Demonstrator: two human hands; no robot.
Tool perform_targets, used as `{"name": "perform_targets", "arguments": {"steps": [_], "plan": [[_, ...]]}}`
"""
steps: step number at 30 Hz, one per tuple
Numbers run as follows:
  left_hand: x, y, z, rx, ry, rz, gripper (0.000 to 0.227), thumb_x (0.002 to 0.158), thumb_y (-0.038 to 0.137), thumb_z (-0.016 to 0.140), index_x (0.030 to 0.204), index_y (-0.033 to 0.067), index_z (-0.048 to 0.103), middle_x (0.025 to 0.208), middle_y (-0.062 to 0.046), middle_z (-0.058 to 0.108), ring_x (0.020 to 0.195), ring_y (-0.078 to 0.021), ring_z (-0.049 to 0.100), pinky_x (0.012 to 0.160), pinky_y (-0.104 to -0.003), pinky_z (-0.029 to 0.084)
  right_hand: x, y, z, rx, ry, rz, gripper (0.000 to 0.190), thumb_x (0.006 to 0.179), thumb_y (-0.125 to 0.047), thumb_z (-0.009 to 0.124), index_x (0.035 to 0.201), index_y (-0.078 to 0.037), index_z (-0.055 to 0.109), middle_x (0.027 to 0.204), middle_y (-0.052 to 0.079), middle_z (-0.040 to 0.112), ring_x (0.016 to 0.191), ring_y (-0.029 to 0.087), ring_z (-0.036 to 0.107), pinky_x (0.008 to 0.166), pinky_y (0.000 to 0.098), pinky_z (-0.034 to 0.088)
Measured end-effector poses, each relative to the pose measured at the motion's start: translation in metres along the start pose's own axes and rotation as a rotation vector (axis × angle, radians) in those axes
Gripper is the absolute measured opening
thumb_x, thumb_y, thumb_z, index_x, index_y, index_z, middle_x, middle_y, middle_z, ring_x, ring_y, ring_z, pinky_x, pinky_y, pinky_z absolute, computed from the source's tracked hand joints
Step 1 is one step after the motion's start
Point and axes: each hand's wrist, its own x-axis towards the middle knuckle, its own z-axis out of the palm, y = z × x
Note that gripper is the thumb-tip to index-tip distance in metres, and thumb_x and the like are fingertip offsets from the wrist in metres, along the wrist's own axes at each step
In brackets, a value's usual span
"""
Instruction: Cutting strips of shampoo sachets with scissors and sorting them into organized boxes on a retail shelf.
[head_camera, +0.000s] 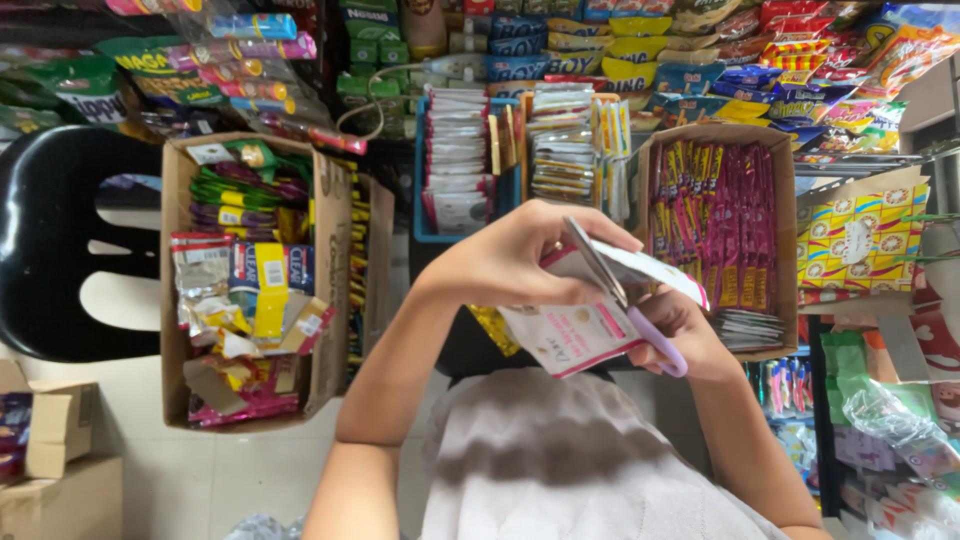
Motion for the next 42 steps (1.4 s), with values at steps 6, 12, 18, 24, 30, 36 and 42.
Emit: {"name": "perform_targets", "arguments": {"steps": [6,12,18,24,30,36,42], "plan": [[-0.004,-0.046,0.025,-0.388,0.510,-0.006,0.043,0.092,0.002,0.078,0.131,-0.0012,0.063,0.119,-0.003,0.074,0.104,-0.0091,0.070,0.092,-0.027,0.060,0.036,-0.060,0.085,0.013,0.143,-0.343,0.043,0.083,-0.035,0.095,0.089,-0.005,0.065,0.087,0.008,0.071,0.080,0.017,0.069,0.072,0.0321,0.055],[0.006,-0.116,0.091,-0.268,1.073,-0.022,0.038,0.096,0.004,0.078,0.131,-0.0041,0.066,0.111,-0.009,0.074,0.095,-0.0111,0.068,0.081,-0.026,0.057,0.060,-0.066,0.139,0.125,0.611,-0.404,0.065,0.073,-0.009,0.089,0.128,-0.002,0.056,0.119,0.008,0.069,0.109,0.019,0.068,0.097,0.0342,0.055],[-0.019,-0.142,0.107,-0.543,1.125,0.102,0.033,0.095,0.014,0.072,0.124,0.0001,0.065,0.116,-0.004,0.073,0.106,-0.0117,0.070,0.097,-0.025,0.056,0.071,-0.120,0.123,0.003,0.680,-0.663,0.044,0.082,0.007,0.078,0.122,-0.003,0.061,0.117,0.006,0.070,0.109,0.017,0.070,0.102,0.0335,0.058],[-0.094,-0.194,0.111,0.104,1.182,-0.296,0.028,0.090,0.010,0.083,0.072,-0.0022,0.065,0.068,-0.006,0.067,0.067,-0.0085,0.058,0.065,-0.028,0.048,0.119,-0.154,0.071,-1.076,0.693,-0.373,0.018,0.092,-0.001,0.084,0.107,0.001,0.073,0.083,0.006,0.066,0.076,0.012,0.059,0.074,0.0302,0.050],[-0.130,-0.201,0.121,0.157,1.308,-0.396,0.020,0.084,0.005,0.080,0.077,-0.0005,0.062,0.069,-0.006,0.065,0.070,-0.0090,0.061,0.068,-0.027,0.052,0.265,-0.072,0.051,-1.009,0.119,-0.349,0.031,0.080,-0.003,0.078,0.108,0.006,0.071,0.094,0.012,0.076,0.086,0.014,0.070,0.077,0.0313,0.058],[-0.135,-0.176,0.100,0.146,1.335,-0.413,0.055,0.082,0.000,0.073,0.132,0.0045,0.050,0.113,-0.014,0.070,0.105,-0.0208,0.070,0.092,-0.032,0.055,0.343,-0.002,0.073,-1.158,-0.004,-0.197,0.030,0.078,-0.015,0.080,0.104,0.000,0.074,0.084,0.023,0.071,0.071,0.034,0.071,0.071,0.0396,0.057],[-0.148,-0.199,0.080,0.277,1.367,-0.520,0.073,0.073,0.001,0.076,0.140,0.0061,0.048,0.113,-0.020,0.066,0.106,-0.0317,0.065,0.094,-0.040,0.052,0.371,0.054,0.070,-1.345,-0.053,-0.219,0.022,0.073,-0.014,0.076,0.095,-0.010,0.078,0.087,0.021,0.072,0.079,0.040,0.070,0.076,0.0466,0.056]]}}
